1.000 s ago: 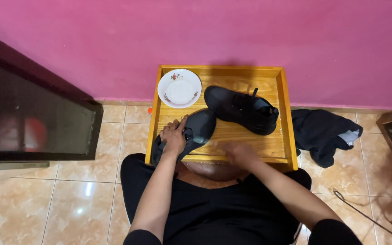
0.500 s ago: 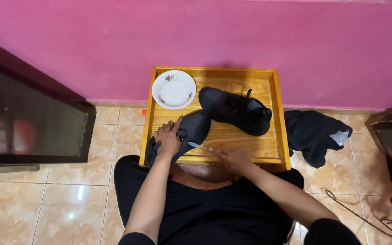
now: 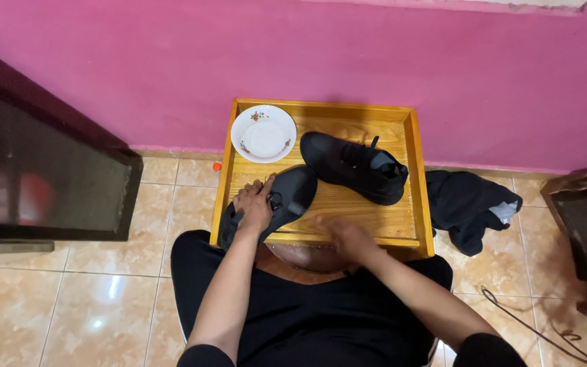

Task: The person scrubs a black shoe with a toothbrush, repeatedly dipping the brush into a small bowl of liquid on a wooden tray. The person scrubs the shoe's upper, sole, and sides, then places the shoe back on the tray.

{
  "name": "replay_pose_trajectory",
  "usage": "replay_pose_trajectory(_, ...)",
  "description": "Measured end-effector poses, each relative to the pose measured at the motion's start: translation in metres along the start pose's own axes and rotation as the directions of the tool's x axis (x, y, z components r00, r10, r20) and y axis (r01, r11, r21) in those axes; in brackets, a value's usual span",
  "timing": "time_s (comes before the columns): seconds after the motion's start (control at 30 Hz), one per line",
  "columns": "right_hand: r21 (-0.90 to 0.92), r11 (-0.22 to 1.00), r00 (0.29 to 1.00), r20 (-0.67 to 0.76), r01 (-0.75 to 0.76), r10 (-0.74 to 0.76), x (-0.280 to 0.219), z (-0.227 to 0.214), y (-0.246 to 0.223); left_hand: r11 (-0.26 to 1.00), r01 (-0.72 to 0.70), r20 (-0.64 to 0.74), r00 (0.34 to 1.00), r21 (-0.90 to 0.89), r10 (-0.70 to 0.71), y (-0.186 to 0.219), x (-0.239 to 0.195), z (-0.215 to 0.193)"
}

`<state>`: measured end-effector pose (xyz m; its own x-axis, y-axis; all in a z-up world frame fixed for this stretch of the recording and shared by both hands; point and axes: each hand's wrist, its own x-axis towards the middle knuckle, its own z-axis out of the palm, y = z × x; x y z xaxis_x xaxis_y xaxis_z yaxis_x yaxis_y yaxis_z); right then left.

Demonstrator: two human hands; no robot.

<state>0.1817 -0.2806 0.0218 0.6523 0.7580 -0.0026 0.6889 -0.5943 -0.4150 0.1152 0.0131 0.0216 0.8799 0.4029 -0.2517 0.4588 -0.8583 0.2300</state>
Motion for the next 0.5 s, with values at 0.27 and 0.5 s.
replay_pose_trajectory(0.27, 0.115, 0.992, 0.997, 0.065, -0.052, 0.044, 0.007, 0.002, -0.01, 0.993, -0.076, 0.004, 0.997, 0.086, 0.075, 0.007, -0.011, -0.015)
replay_pose_trajectory(0.5, 0.002, 0.989, 0.988, 0.038, -0.149, 0.149, -0.001, 0.017, 0.002, 0.998, -0.004, -0.241, 0.97, 0.056, 0.018, -0.007, -0.083, -0.02)
